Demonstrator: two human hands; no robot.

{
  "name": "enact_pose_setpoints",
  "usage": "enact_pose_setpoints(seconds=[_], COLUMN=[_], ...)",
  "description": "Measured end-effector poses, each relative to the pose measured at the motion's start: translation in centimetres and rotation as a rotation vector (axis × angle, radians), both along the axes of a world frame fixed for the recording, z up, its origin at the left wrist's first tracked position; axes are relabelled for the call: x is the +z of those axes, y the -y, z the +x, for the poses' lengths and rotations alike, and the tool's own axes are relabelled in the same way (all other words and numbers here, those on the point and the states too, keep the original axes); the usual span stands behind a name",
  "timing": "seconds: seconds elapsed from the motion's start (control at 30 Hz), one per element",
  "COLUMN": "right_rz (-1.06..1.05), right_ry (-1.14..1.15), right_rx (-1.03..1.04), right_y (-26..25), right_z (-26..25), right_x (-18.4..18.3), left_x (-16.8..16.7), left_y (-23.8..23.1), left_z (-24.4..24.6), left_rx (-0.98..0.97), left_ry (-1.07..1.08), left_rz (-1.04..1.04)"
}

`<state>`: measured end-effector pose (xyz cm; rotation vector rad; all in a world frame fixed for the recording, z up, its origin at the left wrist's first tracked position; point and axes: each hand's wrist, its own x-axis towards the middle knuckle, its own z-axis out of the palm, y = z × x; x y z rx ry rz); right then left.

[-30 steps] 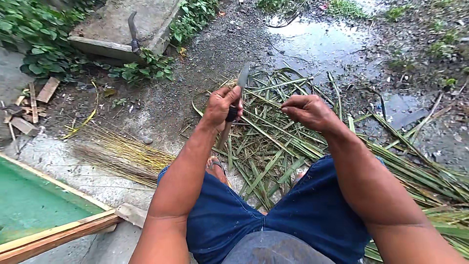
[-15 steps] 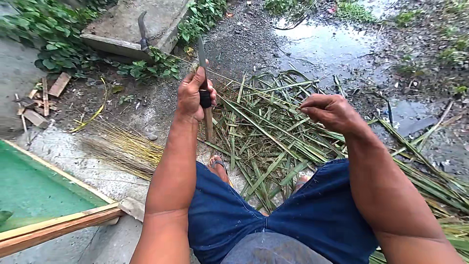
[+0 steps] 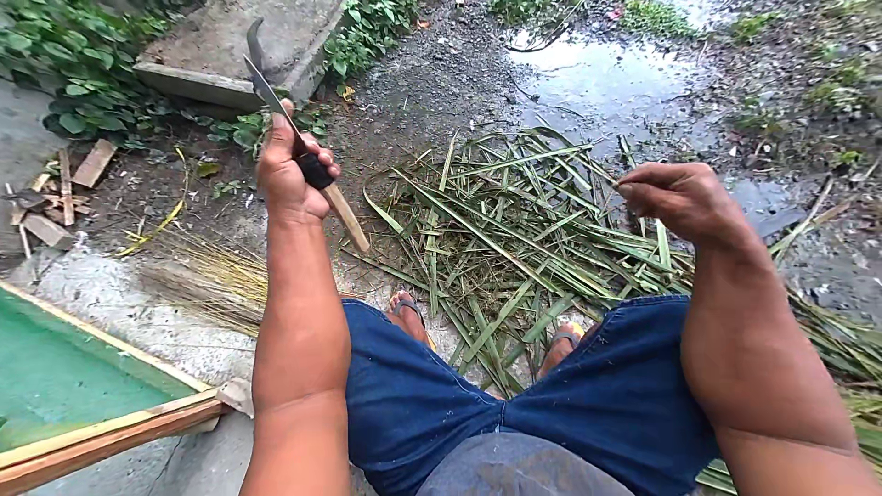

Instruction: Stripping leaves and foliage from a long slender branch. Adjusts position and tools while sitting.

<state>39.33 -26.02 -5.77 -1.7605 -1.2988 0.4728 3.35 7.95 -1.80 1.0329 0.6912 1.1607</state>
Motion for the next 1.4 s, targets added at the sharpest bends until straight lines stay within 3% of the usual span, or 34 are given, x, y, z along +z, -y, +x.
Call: enact_pose_setpoints(seconds=[0.1, 0.27, 0.33, 0.47, 0.53, 0.63, 0.7, 0.77, 1.0, 1.13, 1.3, 1.4], right_rz=[-0.044, -0.064, -0.062, -0.053, -0.049, -0.034, -0.025, -0.027, -0.028, 0.002, 0.012, 0.018], right_ry=[-0.040, -0.105, -0.142, -0.177, -0.195, -0.221, -0.232, -0.228, -0.206, -0.191, -0.175, -0.156], right_rx=[-0.091, -0.058, -0.033, -0.005, 0.002, 0.040, 0.069, 0.109, 0.149, 0.177, 0.195, 0.170], right_y=[-0.8, -3.1, -3.6, -4.5, -4.9, -5.9, -6.6, -7.3, -8.1, -8.1, -7.9, -8.0], right_z=[-0.9, -2.7, -3.2, -3.6, -4.0, -4.9, -5.8, -6.6, -7.3, -7.5, -7.1, -7.4], right_x=[0.1, -0.1, -0.1, 0.0, 0.0, 0.1, 0.1, -0.1, -0.5, -0.6, -0.8, -0.7], left_x=[-0.5, -3.2, -4.5, -4.4, -4.6, -3.9, -3.9, -4.4, -4.8, -4.9, -3.6, -3.9], left_y=[2.4, 6.6, 7.3, 7.1, 7.6, 10.5, 12.0, 12.7, 12.0, 12.6, 10.2, 11.8], left_z=[1.8, 5.9, 6.8, 7.2, 7.4, 8.8, 9.7, 10.5, 10.9, 10.9, 9.9, 10.0], left_rx=[-0.171, -0.947, -1.060, -1.030, -0.885, -0.725, -0.771, -0.854, -0.790, -0.844, -0.657, -0.758], left_ry=[-0.348, -1.564, -1.696, -1.529, -1.260, -0.724, -0.484, -0.377, -0.258, -0.300, -0.231, -0.299], left_rz=[0.108, 0.689, 0.724, 0.691, 0.601, 0.198, 0.073, 0.039, -0.051, -0.031, -0.027, -0.028])
